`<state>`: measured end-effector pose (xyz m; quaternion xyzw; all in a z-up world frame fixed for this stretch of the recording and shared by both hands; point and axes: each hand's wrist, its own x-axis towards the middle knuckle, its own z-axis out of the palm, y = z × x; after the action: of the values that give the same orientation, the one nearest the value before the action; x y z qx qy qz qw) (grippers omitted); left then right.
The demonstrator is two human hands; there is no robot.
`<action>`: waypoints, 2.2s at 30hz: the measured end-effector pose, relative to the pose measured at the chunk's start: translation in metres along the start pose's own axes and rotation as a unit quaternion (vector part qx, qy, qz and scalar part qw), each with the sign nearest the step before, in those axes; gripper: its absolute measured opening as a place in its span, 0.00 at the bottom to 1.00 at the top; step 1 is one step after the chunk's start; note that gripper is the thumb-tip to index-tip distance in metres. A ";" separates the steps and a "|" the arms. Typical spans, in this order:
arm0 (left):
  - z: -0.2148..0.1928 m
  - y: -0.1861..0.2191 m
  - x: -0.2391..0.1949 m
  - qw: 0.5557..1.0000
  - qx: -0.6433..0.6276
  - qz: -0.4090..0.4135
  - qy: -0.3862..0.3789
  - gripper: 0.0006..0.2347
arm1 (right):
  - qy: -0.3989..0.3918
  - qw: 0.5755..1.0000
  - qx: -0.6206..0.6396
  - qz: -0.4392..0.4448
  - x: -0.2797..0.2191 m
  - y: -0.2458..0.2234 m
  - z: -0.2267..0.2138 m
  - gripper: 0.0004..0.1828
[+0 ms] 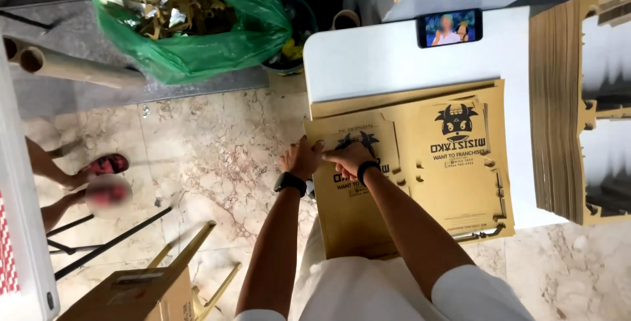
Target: The person folds pre-cut cardboard sheets into box shapes by hand, pressing along fold lines and securing tabs to assemble packaging components.
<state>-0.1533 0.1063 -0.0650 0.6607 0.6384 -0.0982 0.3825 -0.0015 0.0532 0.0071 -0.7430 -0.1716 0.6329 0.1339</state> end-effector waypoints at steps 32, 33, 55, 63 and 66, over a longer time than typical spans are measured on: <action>-0.037 0.019 0.006 0.899 0.132 0.362 0.207 0.17 | 0.061 0.996 0.016 0.065 -0.002 -0.021 -0.002 0.28; -0.036 0.011 0.016 0.955 0.032 0.264 0.130 0.19 | 0.061 0.995 0.047 0.065 0.001 -0.019 -0.003 0.31; -0.085 0.076 0.042 0.952 0.125 0.215 -0.177 0.19 | 0.076 0.989 0.110 0.057 -0.011 -0.022 -0.002 0.40; -0.039 0.052 0.036 0.939 0.102 0.326 0.030 0.06 | 0.084 0.986 0.122 0.079 -0.009 -0.026 -0.003 0.40; -0.023 0.038 0.036 0.915 0.113 0.375 0.100 0.05 | 0.091 0.984 0.137 0.063 -0.008 -0.020 -0.001 0.41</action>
<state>-0.1204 0.1528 -0.0566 0.8968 0.3633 0.0474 0.2481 -0.0036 0.0679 0.0232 -0.7814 -0.0231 0.5873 0.2098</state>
